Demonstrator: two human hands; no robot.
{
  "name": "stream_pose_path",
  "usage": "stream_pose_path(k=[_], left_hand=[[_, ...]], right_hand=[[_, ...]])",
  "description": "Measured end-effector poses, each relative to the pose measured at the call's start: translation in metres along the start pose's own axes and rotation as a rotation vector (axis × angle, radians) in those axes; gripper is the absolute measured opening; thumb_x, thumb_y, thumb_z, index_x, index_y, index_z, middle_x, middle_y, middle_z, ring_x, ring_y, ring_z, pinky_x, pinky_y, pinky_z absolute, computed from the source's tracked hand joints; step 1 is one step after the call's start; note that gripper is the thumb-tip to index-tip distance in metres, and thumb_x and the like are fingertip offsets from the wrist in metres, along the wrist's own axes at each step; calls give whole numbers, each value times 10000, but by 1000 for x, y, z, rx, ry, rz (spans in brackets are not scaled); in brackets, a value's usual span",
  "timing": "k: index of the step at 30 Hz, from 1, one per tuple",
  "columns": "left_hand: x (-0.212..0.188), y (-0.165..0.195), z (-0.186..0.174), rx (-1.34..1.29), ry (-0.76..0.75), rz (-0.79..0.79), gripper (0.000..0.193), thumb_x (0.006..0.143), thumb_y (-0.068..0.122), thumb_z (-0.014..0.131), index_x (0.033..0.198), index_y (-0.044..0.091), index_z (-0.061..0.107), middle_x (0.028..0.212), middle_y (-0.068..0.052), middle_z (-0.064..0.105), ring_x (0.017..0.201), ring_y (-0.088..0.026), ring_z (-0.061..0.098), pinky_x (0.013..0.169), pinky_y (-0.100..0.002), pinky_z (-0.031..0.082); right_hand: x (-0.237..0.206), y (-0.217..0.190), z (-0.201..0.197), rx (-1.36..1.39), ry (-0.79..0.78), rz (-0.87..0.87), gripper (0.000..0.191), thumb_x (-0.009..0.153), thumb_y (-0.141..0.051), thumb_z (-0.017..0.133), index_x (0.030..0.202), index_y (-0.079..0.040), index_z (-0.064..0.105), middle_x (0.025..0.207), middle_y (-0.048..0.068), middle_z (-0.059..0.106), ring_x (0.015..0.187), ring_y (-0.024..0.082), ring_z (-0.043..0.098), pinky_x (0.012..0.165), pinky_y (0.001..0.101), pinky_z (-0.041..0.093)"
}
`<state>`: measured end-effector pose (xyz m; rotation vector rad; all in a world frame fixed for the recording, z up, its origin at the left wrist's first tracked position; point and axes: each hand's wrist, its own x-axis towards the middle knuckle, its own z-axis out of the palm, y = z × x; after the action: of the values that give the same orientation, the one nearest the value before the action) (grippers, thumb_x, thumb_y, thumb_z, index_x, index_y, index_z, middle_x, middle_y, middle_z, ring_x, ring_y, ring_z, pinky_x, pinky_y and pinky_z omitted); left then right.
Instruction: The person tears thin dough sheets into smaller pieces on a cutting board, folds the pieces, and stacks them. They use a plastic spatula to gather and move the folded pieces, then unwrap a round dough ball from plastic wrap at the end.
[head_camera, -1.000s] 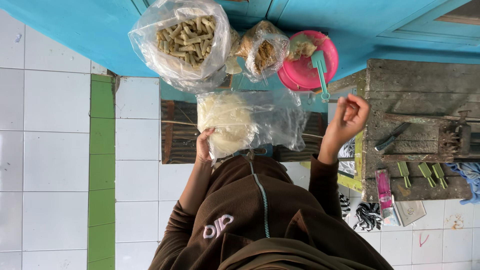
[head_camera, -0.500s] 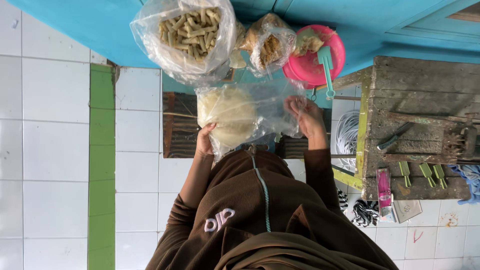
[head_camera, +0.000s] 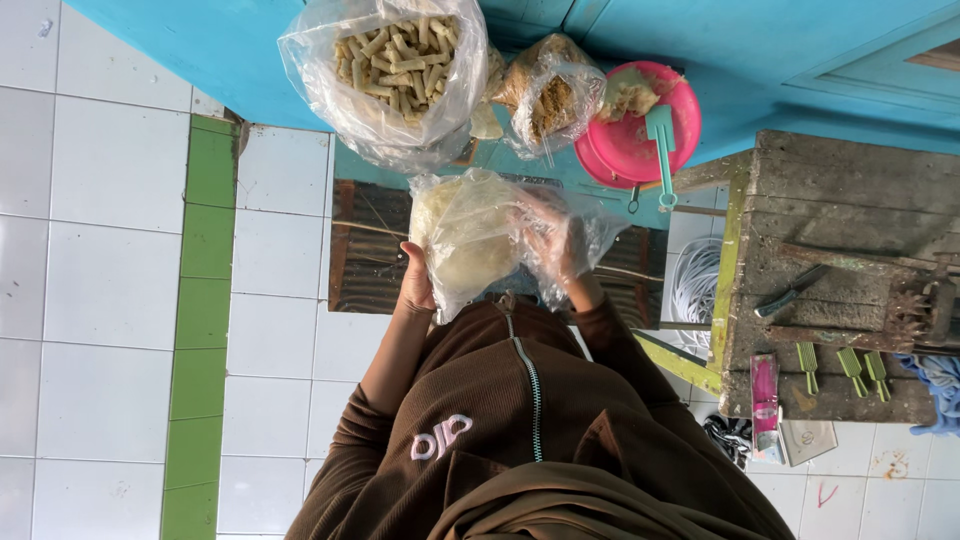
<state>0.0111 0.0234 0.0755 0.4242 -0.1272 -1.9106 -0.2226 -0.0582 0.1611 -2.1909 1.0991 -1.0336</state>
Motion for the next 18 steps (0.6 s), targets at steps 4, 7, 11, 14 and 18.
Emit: stream_pose_path(k=[4,7,11,14,18], left_hand=[[0,-1,-5,7,11,10,1313,647,784,746,1623,66,239,1601,-187,406,1423,-352,475,1135,-525,464],[0,-3,-10,9,-27,-1,1327,647,780,758,1627,50,243,1601,-194,407,1426,-352,473,1142,-526,458],[2,-6,-14,29,-35,-19,1326,644,777,764,1621,46,246,1594,-193,414,1424,-345,475,1145,-520,462],[4,-10,-18,49,10,-12,1314,659,777,755,1617,32,251,1587,-206,424,1419,-347,484,1137,-516,465],[5,-16,-23,25,27,-29,1276,696,769,735,1627,49,243,1589,-188,419,1415,-337,479,1142,-509,456]], right_hand=[[2,-33,5,-18,125,96,482,909,-29,795,1371,-102,680,1316,105,659,1209,232,659,1030,322,567],[-6,-36,13,180,127,239,439,954,-11,756,1377,-75,662,1279,105,672,1156,191,670,983,300,555],[-22,-13,25,582,75,430,441,1012,1,689,1438,-23,575,1317,83,676,1185,168,648,1035,303,531],[-30,14,36,632,95,391,457,983,11,717,1411,-8,559,1303,85,662,1188,172,643,1051,322,540],[-45,36,39,627,98,359,463,964,21,742,1388,-5,556,1312,93,631,1204,177,634,1065,339,554]])
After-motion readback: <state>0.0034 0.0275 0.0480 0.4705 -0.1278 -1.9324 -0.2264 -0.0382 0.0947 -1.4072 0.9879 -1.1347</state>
